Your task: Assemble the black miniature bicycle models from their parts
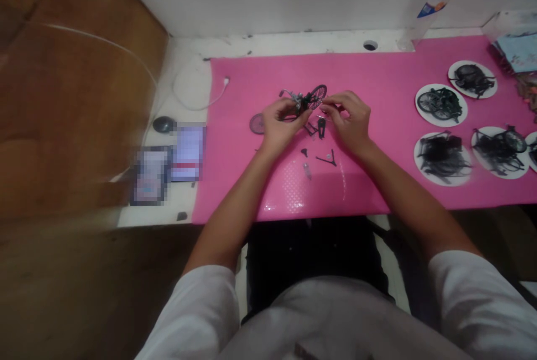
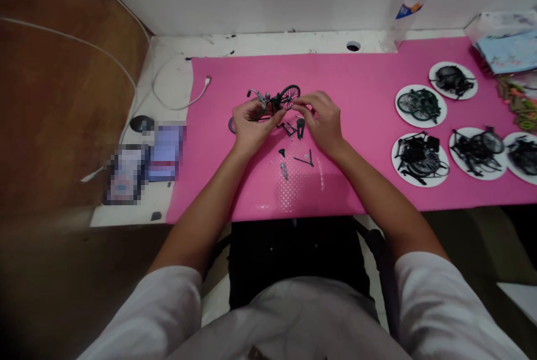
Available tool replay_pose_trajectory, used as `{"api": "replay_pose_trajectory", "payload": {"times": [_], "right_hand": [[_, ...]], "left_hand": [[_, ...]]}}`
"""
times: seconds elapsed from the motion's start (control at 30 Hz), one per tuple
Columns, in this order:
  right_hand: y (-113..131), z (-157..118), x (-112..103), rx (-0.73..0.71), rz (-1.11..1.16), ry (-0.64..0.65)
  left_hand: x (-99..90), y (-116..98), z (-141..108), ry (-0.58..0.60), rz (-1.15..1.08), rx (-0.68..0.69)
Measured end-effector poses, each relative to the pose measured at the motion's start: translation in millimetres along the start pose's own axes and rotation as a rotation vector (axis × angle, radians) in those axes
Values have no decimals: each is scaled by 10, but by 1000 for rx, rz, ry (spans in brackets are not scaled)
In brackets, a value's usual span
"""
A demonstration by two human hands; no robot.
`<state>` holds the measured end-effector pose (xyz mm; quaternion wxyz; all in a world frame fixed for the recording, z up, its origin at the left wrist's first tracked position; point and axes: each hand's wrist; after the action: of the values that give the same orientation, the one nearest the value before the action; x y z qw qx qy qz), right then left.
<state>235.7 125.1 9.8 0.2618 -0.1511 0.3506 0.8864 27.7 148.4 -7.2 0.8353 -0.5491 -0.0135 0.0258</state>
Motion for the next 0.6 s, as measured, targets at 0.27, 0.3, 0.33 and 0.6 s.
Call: {"api": "replay_pose_trajectory", "payload": {"times": [0.27, 0.3, 0.33, 0.6], "right_hand": [[-10, -14, 10, 2, -10, -42], [-10, -14, 9, 7, -14, -35], [-10, -14, 8, 7, -15, -30], [-11, -13, -11, -46, -80, -1]], "left_hand": [[37, -111, -47, -1, 31, -43], [36, -120, -47, -11, 47, -40], [34, -127, -46, -19, 61, -30], [23, -220, -64, 1, 170, 58]]}}
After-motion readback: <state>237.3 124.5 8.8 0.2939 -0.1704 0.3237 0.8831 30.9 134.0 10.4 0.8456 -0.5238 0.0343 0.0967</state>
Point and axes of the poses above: each hand's wrist, its own z-axis towards the middle knuckle, its own x-axis out of the palm, y = z × x, and after that the axes turned 6 degrees about -x, right-handed
